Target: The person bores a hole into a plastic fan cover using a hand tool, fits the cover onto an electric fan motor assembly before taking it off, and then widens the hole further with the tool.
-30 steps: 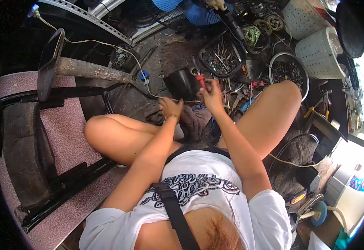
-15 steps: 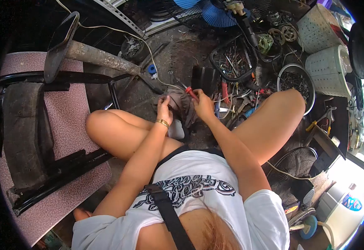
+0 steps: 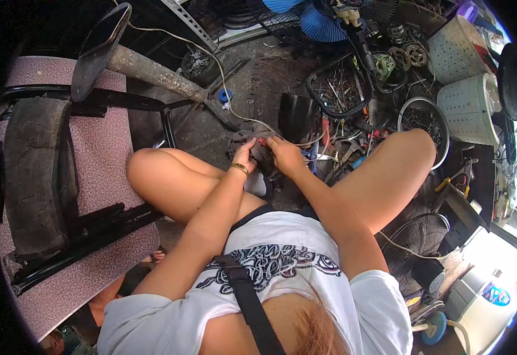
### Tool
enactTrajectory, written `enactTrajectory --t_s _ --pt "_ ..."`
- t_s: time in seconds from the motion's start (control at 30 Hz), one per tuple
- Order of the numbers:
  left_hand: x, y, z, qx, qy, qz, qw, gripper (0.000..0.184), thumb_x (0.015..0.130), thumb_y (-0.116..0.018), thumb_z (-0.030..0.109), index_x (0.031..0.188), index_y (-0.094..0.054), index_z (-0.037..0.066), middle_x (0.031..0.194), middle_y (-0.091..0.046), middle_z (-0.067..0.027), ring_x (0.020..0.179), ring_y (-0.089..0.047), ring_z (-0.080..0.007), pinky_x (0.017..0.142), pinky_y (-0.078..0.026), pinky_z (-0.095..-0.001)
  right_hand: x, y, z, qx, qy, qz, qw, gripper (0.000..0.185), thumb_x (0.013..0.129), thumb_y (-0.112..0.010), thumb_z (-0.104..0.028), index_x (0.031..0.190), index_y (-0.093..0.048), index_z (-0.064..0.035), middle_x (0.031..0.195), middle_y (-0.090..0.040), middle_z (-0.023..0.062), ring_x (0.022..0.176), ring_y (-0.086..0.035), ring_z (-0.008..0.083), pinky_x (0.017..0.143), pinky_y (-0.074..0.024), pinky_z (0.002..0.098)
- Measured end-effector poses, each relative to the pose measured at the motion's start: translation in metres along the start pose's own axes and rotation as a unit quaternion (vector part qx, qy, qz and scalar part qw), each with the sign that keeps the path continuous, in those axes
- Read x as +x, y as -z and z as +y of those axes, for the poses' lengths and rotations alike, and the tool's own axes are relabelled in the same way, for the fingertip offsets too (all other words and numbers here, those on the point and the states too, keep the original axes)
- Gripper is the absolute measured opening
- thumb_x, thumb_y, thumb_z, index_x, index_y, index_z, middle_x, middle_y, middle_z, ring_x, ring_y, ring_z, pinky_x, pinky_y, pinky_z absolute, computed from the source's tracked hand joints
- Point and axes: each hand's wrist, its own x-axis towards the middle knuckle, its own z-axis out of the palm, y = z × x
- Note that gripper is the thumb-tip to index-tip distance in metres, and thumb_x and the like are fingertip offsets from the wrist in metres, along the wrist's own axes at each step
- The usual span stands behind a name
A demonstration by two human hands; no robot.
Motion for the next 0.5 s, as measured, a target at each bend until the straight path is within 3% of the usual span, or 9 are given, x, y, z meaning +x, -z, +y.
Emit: enactTrajectory --t_s 0.07,0.13,0.17,0.23,0.3,0.37,0.4,0.43,0.5 --pt "0.008 0.006 -0.003 -0.026 0.035 -0.005 0.999 0.017 0.089 -0.064 0.011 0.104 -0.064 0.002 0.107 -0.068 -0.0099 0.101 -0.065 -0.0262 0.086 -0.054 -0.0437 0.000 -0.002 -0.003 0.008 -0.009 -0.010 1.000 0.029 0.077 -0.060 -0.003 0.105 -0.053 -0.0064 0.103 -0.061 0.0140 0.092 -0.062 0.0381 0.076 -0.0507 0.0469" --pt "0.011 0.002 -0.007 0.040 -0.069 0.064 0.995 0.034 0.084 -0.070 0.008 0.114 -0.057 -0.001 0.112 -0.065 -0.0140 0.102 -0.064 -0.0293 0.086 -0.053 -0.0451 -0.002 -0.007 -0.007 0.035 -0.035 -0.003 0.999 0.029 0.078 -0.061 -0.003 0.105 -0.053 -0.0053 0.103 -0.062 0.0147 0.094 -0.062 0.0384 0.077 -0.0507 0.0465" --pt "0.011 0.001 -0.010 0.039 -0.070 0.064 0.995 0.034 0.084 -0.070 0.008 0.114 -0.057 -0.001 0.112 -0.065 -0.0140 0.102 -0.064 -0.0293 0.086 -0.053 -0.0451 -0.004 -0.009 -0.009 0.061 -0.062 0.005 0.996 0.029 0.078 -0.062 -0.003 0.105 -0.053 -0.0041 0.104 -0.062 0.0154 0.096 -0.062 0.0387 0.078 -0.0507 0.0461" --pt "-0.009 -0.018 -0.005 0.076 -0.116 0.162 0.977 0.055 0.075 -0.077 0.007 0.119 -0.045 0.001 0.117 -0.057 -0.0176 0.103 -0.060 -0.0280 0.086 -0.052 -0.0420 -0.007 -0.011 -0.010 0.080 -0.073 0.009 0.994 0.028 0.079 -0.063 -0.003 0.105 -0.052 -0.0031 0.105 -0.063 0.0170 0.097 -0.061 0.0394 0.078 -0.0506 0.0460" --pt "-0.010 -0.020 -0.004 0.086 -0.117 0.169 0.975 0.068 0.073 -0.080 0.008 0.126 -0.039 -0.002 0.126 -0.052 -0.0193 0.112 -0.056 -0.0293 0.096 -0.046 -0.0413 -0.010 -0.009 -0.011 0.098 -0.085 0.012 0.991 0.028 0.080 -0.063 -0.003 0.105 -0.052 -0.0021 0.105 -0.063 0.0186 0.099 -0.061 0.0400 0.078 -0.0505 0.0458" --pt "0.014 -0.004 -0.013 0.132 -0.158 0.262 0.943 0.077 0.071 -0.082 0.009 0.131 -0.036 -0.006 0.133 -0.048 -0.0206 0.121 -0.049 -0.0302 0.105 -0.037 -0.0395 -0.014 -0.003 -0.016 0.107 -0.153 -0.023 0.982 0.027 0.081 -0.062 -0.001 0.106 -0.053 -0.0015 0.103 -0.063 0.0228 0.103 -0.060 0.0414 0.080 -0.0501 0.0439" --pt "0.033 0.016 -0.014 0.103 -0.174 0.257 0.945 0.084 0.069 -0.083 0.011 0.134 -0.033 -0.009 0.138 -0.044 -0.0214 0.126 -0.044 -0.0314 0.110 -0.031 -0.0384 -0.018 -0.002 -0.017 0.107 -0.153 -0.023 0.982 0.027 0.081 -0.062 -0.001 0.106 -0.053 -0.0015 0.103 -0.063 0.0228 0.103 -0.060 0.0414 0.080 -0.0501 0.0439" --pt "0.032 0.018 -0.006 0.115 -0.173 0.263 0.942 0.082 0.071 -0.083 0.012 0.134 -0.034 -0.007 0.139 -0.044 -0.0201 0.125 -0.045 -0.0301 0.109 -0.033 -0.0391 -0.024 -0.005 -0.015 0.136 -0.158 -0.001 0.978 0.026 0.084 -0.061 -0.001 0.108 -0.053 -0.0013 0.099 -0.064 0.0211 0.097 -0.062 0.0381 0.078 -0.0503 0.0413" --pt "0.016 0.009 0.003 -0.017 -0.161 0.209 0.964 0.080 0.071 -0.084 0.010 0.133 -0.036 -0.004 0.134 -0.049 -0.0184 0.122 -0.049 -0.0290 0.107 -0.036 -0.0396 -0.025 -0.013 -0.005 0.164 -0.161 0.023 0.973 0.025 0.086 -0.061 -0.001 0.110 -0.053 -0.0010 0.094 -0.065 0.0194 0.092 -0.065 0.0349 0.076 -0.0506 0.0386"
